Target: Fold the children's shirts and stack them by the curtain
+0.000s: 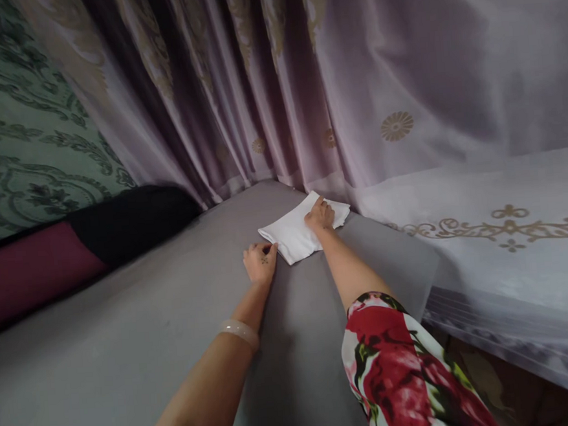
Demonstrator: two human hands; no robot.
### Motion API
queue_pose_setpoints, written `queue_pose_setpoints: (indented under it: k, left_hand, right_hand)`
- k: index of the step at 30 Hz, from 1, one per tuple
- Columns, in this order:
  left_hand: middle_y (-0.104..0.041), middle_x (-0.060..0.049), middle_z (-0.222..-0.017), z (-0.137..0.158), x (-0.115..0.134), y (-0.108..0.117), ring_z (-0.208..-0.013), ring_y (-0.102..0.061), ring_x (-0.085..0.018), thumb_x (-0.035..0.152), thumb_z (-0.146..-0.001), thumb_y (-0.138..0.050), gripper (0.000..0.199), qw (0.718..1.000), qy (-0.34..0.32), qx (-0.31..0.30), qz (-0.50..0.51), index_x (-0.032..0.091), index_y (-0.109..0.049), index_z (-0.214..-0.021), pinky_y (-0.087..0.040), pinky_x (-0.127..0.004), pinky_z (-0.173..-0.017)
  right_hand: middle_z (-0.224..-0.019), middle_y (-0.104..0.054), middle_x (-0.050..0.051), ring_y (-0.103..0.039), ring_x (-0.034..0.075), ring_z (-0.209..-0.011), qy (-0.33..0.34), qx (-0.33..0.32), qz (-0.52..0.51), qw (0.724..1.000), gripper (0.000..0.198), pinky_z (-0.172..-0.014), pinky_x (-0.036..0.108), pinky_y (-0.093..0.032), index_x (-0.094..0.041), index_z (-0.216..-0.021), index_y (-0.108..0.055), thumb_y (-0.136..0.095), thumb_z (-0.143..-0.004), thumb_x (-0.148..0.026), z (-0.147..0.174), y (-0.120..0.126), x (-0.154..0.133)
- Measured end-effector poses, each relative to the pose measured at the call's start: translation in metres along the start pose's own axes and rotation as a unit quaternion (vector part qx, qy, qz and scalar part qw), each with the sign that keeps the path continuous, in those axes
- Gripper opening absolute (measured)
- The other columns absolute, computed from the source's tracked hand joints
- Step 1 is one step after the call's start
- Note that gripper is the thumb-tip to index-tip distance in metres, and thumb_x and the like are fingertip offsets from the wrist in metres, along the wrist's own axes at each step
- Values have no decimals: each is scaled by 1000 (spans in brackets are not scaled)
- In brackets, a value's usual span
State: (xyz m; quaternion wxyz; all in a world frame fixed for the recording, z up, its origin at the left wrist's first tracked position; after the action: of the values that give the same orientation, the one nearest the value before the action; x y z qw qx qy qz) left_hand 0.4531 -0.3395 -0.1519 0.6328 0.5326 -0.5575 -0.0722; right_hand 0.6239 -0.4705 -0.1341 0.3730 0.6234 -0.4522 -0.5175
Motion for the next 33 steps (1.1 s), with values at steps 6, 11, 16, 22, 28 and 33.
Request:
queue_pose_setpoints:
  k: [6, 11, 16, 22, 28, 33]
  left_hand:
    - [-68, -8, -104, -1, -2, -1, -103, -53, -26, 37, -86, -58, 24, 1000, 2, 14, 8, 22, -75, -94, -40, -35, -88]
    - [-68, -9, -100, -3, -4, -5, -99, -55, -24, 35, -89, -53, 27, 997, 12, 52, 51, 18, -73, -92, -40, -34, -90]
    - [-68, -10, -91, -7, -12, -5, -92, -57, -22, 30, -91, -44, 30, 983, 75, 116, 118, 15, -70, -89, -42, -32, -88]
    - [-71, -10, -92, -13, -26, -3, -88, -63, -18, 31, -92, -39, 35, 959, 127, 105, 229, 13, -69, -91, -46, -27, -82]
    - [-72, -10, -91, -15, -29, 1, -88, -64, -17, 32, -96, -32, 42, 941, 129, 82, 303, 13, -69, -87, -48, -26, -81]
    - [-69, -10, -90, -13, -39, 9, -81, -62, -15, 31, -96, -34, 40, 924, 130, -30, 358, 12, -68, -90, -50, -26, -73]
  right_hand:
    - [-146, -39, 21, -32, 34, -136, 16, -40, 62, 997, 52, -108, 50, -26, -6, -131, -50, -32, -97, -40, -3, -2, 26]
    - [-154, -29, 20, -21, 32, -143, 53, -57, 51, 996, 53, -111, 54, -18, -8, -137, -46, -23, -100, -39, 10, -1, 15]
    - [-155, -29, 18, -21, 30, -143, 181, -86, 20, 979, 53, -113, 53, -17, -11, -141, -43, -24, -100, -39, 59, -6, -31]
    - [-155, -30, 13, -22, 28, -143, 263, -108, 26, 958, 50, -113, 52, -16, -21, -145, -39, -24, -100, -36, 104, -14, -56]
    - [-156, -30, 10, -21, 28, -144, 269, -117, 47, 955, 50, -113, 55, -14, -29, -148, -34, -22, -101, -40, 101, -18, -55]
    - [-155, -32, 10, -25, 30, -142, 271, -121, 85, 951, 48, -110, 57, -20, -31, -146, -38, -24, -100, -38, 97, -15, -53]
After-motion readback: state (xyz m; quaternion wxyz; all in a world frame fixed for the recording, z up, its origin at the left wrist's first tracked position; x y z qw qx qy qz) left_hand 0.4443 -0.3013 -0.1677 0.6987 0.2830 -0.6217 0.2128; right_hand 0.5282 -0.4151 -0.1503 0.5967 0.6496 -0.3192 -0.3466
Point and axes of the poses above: each hand's wrist, its own z-axis away from the middle knuckle, its own y-axis out of the back of the hand, x = y × z, the point moved 1 cm from there along -z, towards the middle knuckle
